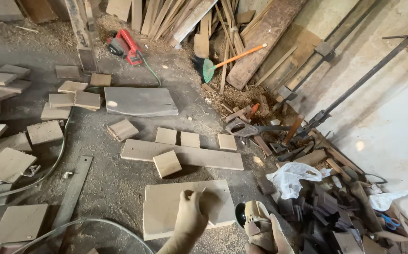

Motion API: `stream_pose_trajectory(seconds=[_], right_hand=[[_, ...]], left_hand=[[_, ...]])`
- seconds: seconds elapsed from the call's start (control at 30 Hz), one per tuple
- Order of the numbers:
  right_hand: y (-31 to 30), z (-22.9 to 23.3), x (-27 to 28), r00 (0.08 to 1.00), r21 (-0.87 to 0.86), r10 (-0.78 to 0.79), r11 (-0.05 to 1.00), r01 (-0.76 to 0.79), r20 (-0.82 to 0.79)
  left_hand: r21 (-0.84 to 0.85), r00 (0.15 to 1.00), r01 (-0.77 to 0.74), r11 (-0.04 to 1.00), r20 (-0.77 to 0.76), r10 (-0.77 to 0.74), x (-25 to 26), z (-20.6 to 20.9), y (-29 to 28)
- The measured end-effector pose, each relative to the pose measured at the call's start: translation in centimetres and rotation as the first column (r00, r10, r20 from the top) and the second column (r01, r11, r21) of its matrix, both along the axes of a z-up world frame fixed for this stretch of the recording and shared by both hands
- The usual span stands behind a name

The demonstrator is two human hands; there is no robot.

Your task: Sanding small wooden blocks using a handheld power sander

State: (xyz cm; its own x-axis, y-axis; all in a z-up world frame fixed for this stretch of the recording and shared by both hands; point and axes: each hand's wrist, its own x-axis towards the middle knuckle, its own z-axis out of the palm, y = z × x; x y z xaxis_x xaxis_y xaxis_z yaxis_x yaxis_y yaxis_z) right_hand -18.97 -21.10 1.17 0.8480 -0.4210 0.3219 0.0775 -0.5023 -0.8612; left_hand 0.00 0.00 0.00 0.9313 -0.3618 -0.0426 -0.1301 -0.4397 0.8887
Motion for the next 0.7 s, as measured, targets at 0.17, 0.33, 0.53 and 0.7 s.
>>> stream_pose_trajectory(seconds=[0.17, 0.33, 0.53, 0.7], right_hand=[[0.4, -0.2, 1.1, 0.998, -0.096, -0.065, 0.993, 0.063, -0.009], [1.5, 2.4, 3.3, 0.977, -0.106, -0.056, 0.994, 0.035, -0.206], [7.2, 8.7, 7.0, 0.835, -0.226, -0.262, 0.959, 0.169, -0.485], [8.5, 8.9, 8.8, 0.772, -0.202, -0.277, 0.960, 0.195, -0.572]], left_hand=[[0.300, 0.935, 0.122, 0.946, 0.286, -0.211, -2.6, -1.0, -0.5], [0.512, 0.890, 0.189, 0.838, 0.271, -0.367, -5.0, -1.6, -0.1], [0.333, 0.518, -0.218, 0.918, 0.836, -0.180, -5.7, -11.7, -1.6], [0.352, 0.484, -0.216, 0.911, 0.849, -0.213, -5.5, -10.1, -1.0]])
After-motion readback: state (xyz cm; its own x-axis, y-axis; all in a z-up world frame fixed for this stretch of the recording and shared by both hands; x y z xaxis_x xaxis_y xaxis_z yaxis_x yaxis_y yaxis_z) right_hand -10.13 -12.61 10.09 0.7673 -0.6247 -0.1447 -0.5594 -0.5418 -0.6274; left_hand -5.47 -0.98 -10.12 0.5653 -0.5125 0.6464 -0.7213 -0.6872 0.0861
